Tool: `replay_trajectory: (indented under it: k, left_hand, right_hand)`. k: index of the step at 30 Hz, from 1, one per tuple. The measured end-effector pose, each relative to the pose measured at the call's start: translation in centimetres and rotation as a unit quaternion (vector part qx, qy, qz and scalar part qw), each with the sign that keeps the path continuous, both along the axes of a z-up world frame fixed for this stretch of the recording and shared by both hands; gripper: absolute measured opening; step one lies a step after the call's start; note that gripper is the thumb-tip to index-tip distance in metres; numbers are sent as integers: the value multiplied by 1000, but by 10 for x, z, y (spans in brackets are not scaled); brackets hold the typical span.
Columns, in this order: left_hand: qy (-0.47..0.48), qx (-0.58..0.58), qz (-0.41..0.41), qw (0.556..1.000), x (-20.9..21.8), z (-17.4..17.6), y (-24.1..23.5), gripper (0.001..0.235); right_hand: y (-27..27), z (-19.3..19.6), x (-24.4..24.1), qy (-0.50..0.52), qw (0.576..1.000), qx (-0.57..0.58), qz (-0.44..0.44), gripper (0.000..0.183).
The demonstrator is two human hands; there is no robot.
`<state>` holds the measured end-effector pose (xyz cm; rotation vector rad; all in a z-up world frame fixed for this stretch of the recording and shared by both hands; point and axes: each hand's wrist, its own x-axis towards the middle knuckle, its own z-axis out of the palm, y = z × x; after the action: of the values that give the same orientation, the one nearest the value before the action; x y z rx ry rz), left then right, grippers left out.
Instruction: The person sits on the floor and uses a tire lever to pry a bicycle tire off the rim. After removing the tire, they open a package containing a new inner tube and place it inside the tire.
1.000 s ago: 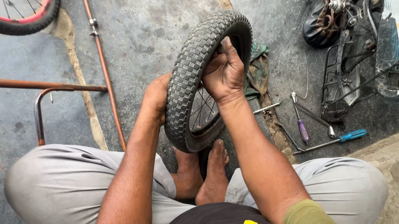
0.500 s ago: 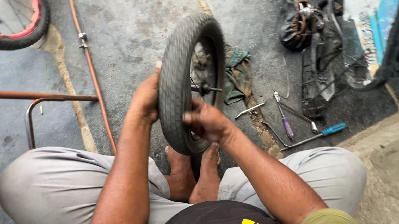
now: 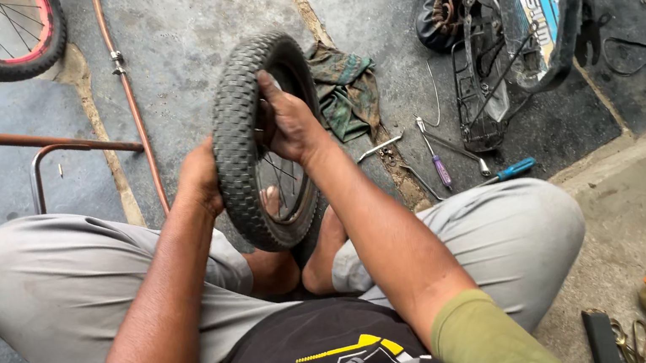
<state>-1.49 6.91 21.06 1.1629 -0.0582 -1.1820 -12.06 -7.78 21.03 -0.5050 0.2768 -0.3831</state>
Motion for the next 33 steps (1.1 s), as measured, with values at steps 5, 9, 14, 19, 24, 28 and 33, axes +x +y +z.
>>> replay_trajectory:
  k: [5,9,14,19,24,28,33]
  left_hand:
    - [-3,7,44,999,-6,-6,1,37]
    - [30,-17,61,998,-19,-17,-22,45]
    - [-15,15,79,997,-34,-5,-33,51]
    - [-147,174,84,970,-29,-5,-35,55]
    - [-197,167,71,963,-32,-4,-43,57]
    - [-105,166,111,974,-25,0,-57,55]
    - [-56,155,112,980,-21,0,-87,56]
  right_hand:
    - [-72,-9,-16,328,903,-267,70,70]
    - [-149,-66,-54,509,591,-624,-59,39]
    - [-169,-129,-89,498,469,-728,44,44]
    - [-178,-154,-44,524,468,-699,132,45]
    - [-212,-199,-10,537,421,-691,237,42]
    - [-221,-192,-22,525,427,-732,79,25]
    - [-205,-116,-68,370,308,-846,-229,37]
